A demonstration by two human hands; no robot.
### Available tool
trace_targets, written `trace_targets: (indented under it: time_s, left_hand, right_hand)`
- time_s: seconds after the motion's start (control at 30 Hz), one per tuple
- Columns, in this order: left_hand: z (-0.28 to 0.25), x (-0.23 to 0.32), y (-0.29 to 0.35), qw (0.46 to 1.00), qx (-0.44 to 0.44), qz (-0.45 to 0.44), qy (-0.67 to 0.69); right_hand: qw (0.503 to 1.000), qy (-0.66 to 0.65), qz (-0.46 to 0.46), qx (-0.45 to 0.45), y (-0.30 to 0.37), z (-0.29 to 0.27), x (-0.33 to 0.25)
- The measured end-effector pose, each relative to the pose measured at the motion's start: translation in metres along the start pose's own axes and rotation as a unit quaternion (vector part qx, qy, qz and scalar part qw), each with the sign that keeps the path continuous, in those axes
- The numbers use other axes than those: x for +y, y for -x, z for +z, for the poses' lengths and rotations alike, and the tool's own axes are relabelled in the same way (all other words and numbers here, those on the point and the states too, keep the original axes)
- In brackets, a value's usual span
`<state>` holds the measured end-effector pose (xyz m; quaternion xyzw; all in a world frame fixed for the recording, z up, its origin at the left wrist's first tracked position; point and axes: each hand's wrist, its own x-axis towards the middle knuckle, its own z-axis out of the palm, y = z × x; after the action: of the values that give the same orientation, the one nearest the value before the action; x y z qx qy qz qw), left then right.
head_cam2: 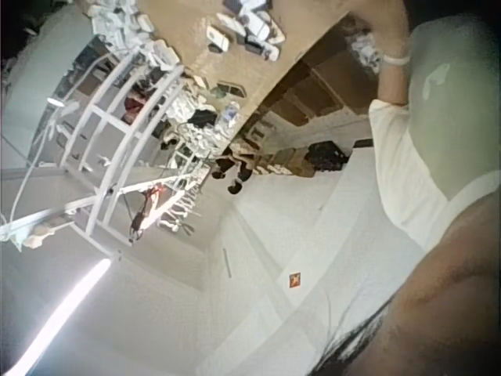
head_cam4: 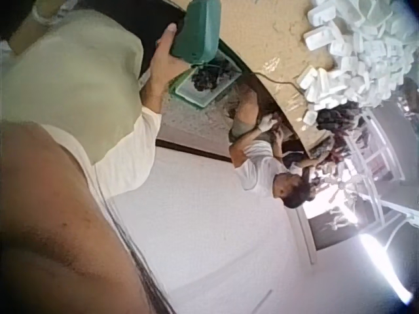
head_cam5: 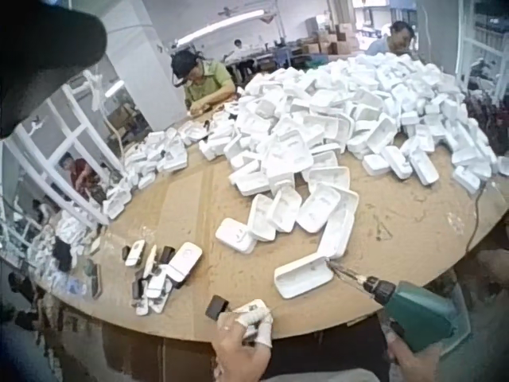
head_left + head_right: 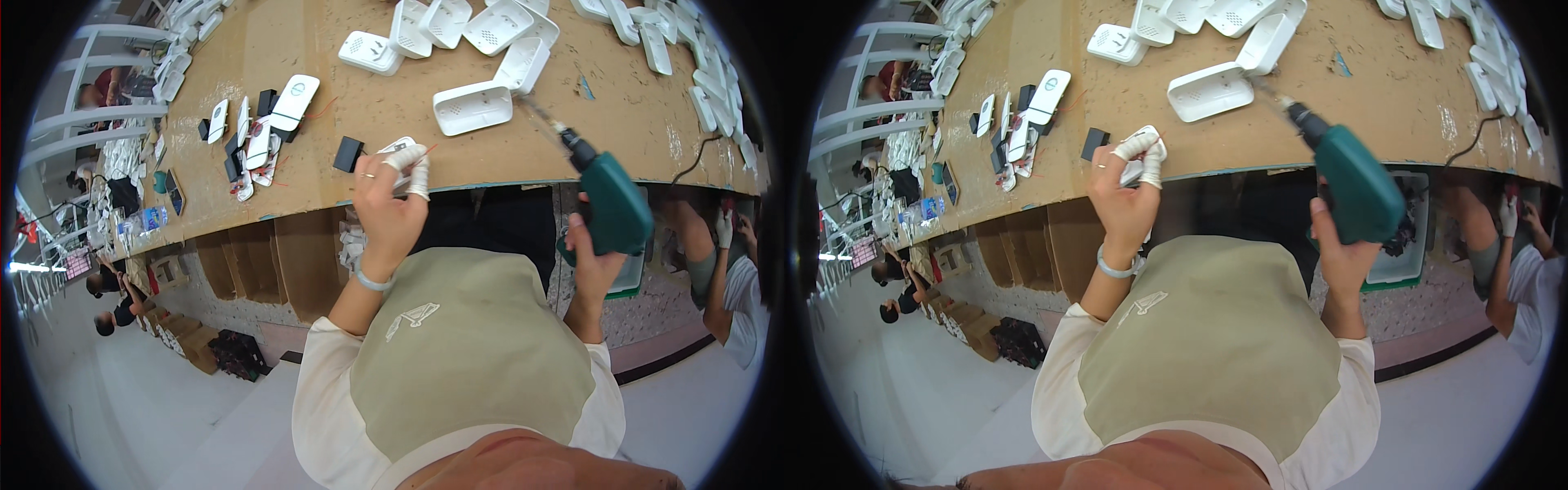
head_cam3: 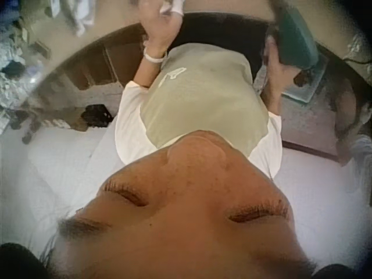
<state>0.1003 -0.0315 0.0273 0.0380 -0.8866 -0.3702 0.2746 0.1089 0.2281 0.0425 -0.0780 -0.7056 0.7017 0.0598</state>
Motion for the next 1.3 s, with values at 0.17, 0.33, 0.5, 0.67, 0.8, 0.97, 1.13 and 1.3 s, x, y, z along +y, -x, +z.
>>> trace_targets:
  time_s: [0.17,0.33,0.5,0.67,0.8,0.97,1.13,1.3]
  left_hand:
    - [0.036,0.013,-0.013,0.994,-0.003,0.081,-0.067]
    - [0.064,0.023,-0.018,0.973,-0.033,0.092,-0.210]
    - [0.079,0.024,-0.027,0.972,0.008,0.108,-0.208]
    - [0.081,0.022,-0.029,0.973,-0.013,0.104,-0.208]
    - [0.081,0.022,-0.031,0.969,-0.022,0.081,-0.234]
    - [0.080,0.021,-0.032,0.967,-0.031,0.076,-0.241]
    - [0.081,0.022,-0.031,0.965,-0.029,0.076,-0.250]
    - [0.083,0.021,-0.031,0.963,-0.024,0.080,-0.255]
  right_hand:
    - [0.994,0.107,-0.025,-0.019,0.007,-0.011,0.034]
    - [0.994,0.107,-0.011,-0.020,0.002,-0.013,0.039]
    - [0.980,0.165,-0.090,-0.067,-0.009,-0.008,0.028]
    - [0.982,0.157,-0.066,-0.085,-0.011,-0.005,0.034]
    - [0.978,0.170,-0.074,-0.092,-0.014,-0.003,0.034]
    - [0.978,0.172,-0.077,-0.093,-0.013,-0.001,0.034]
    - [0.981,0.159,-0.074,-0.086,-0.013,-0.002,0.035]
    - [0.973,0.187,-0.081,-0.106,-0.015,-0.001,0.034]
